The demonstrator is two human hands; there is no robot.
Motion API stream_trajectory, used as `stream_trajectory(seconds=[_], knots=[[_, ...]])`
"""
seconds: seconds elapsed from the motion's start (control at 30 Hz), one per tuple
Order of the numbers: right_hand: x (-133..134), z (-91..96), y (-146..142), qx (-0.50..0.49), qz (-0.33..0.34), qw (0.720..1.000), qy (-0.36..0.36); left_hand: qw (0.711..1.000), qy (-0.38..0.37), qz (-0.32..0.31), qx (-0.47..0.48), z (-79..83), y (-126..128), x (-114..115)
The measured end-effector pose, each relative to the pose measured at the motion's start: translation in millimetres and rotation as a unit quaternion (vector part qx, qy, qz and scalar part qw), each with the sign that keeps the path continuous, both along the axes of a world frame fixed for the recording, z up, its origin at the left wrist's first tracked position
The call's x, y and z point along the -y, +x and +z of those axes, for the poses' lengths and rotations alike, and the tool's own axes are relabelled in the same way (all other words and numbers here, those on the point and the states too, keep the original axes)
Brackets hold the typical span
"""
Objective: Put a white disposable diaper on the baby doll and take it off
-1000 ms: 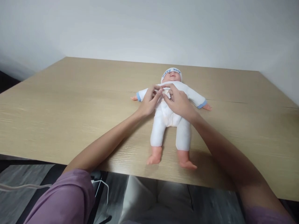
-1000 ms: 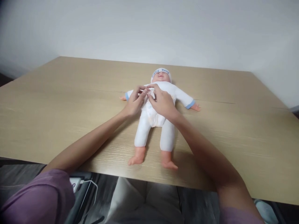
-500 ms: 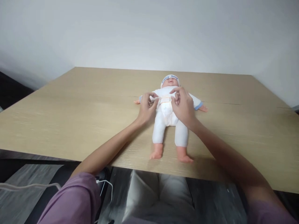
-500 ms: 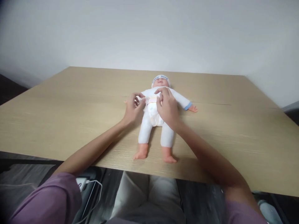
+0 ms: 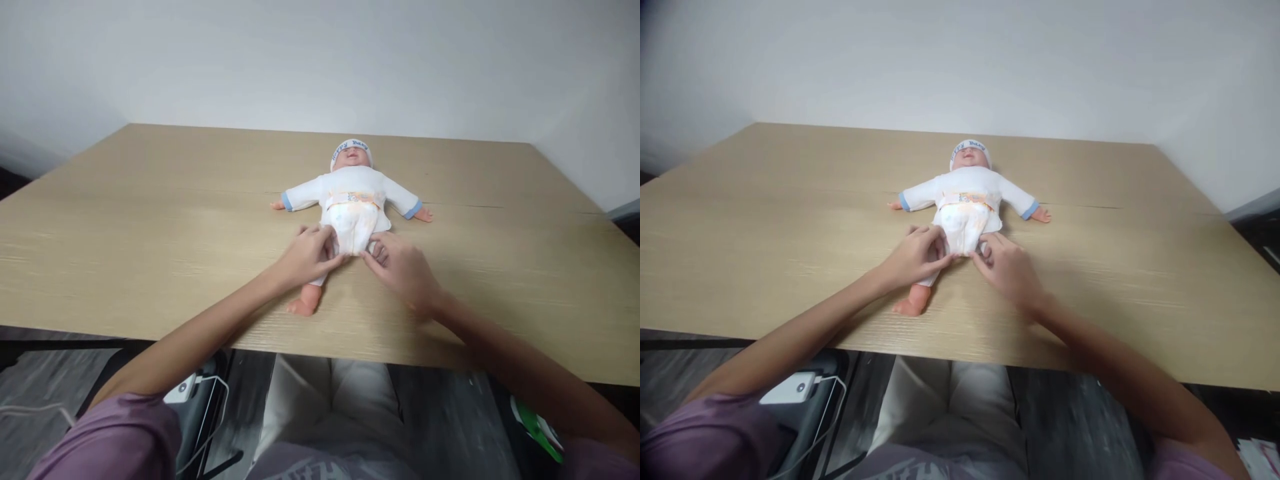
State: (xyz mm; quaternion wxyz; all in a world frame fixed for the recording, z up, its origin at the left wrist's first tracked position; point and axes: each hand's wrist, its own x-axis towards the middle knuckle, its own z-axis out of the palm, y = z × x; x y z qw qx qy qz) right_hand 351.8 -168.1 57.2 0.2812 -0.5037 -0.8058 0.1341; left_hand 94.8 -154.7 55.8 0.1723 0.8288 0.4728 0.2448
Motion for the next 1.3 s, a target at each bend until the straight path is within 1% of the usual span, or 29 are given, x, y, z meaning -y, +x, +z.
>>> stream_trajectory(seconds=[0.07, 0.17, 0.33, 0.47, 0.57, 0.67, 0.73, 0.8, 0.87, 0.9, 0.97, 1.03, 1.1, 1.2, 1.27, 1.3], knots=[[-1.2, 0.5, -7.3, 0.029, 0.002, 1.000, 0.012, 1.000, 0.004, 0.020, 0.006, -1.1, 5.8, -5.7], [2.7, -3.5, -11.7, 0.043, 0.004, 0.999, 0.022, 0.999, 0.012, 0.018, 0.027, -5.4, 8.7, -7.6], [11.0, -12.3, -10.4, 0.027, 0.008, 0.999, 0.040, 0.996, 0.049, 0.002, 0.074, -14.2, 4.8, -4.2], [15.1, -14.4, -12.1, 0.002, 0.001, 0.999, 0.035, 0.991, 0.073, -0.009, 0.114, -20.2, 2.8, -3.7], [15.7, -13.8, -13.5, -0.011, 0.011, 0.999, 0.032, 0.989, 0.073, -0.016, 0.125, -20.8, 2.4, -4.7], [14.4, -12.7, -15.0, -0.015, 0.026, 0.999, 0.030, 0.990, 0.067, -0.027, 0.119, -17.9, 2.8, -5.3], [13.1, -12.6, -16.2, -0.019, 0.023, 0.999, 0.026, 0.992, 0.055, -0.023, 0.114, -16.1, 3.5, -5.6], [11.5, -13.3, -17.1, -0.038, 0.001, 0.999, 0.008, 0.990, 0.032, 0.001, 0.136, -16.4, 4.2, -6.6], [9.1, -14.0, -16.6, -0.076, -0.031, 0.996, -0.029, 0.978, -0.023, 0.017, 0.205, -19.2, 3.9, -9.6], [7.5, -14.0, -15.5, -0.103, -0.043, 0.993, -0.047, 0.966, -0.063, 0.018, 0.252, -21.3, 3.3, -11.9], [3.2, -12.1, -11.0, -0.160, -0.054, 0.983, -0.075, 0.927, -0.151, 0.006, 0.342, -25.5, 0.9, -17.2], [-2.1, -8.1, -3.8, -0.199, -0.057, 0.975, -0.087, 0.890, -0.218, 0.005, 0.401, -27.8, -1.9, -21.2], [-7.5, -2.8, 4.6, -0.201, -0.068, 0.973, -0.092, 0.866, -0.256, 0.019, 0.430, -27.0, -3.5, -21.7], [-12.6, 3.3, 14.7, -0.170, -0.075, 0.977, -0.102, 0.841, -0.288, 0.053, 0.455, -21.1, -2.9, -15.8], [-12.9, 5.1, 17.4, -0.155, -0.071, 0.980, -0.108, 0.838, -0.304, 0.068, 0.448, -16.2, -1.6, -10.4], [-12.2, 5.4, 17.6, -0.150, -0.072, 0.980, -0.106, 0.844, -0.305, 0.073, 0.436, -14.0, -1.1, -8.1]])
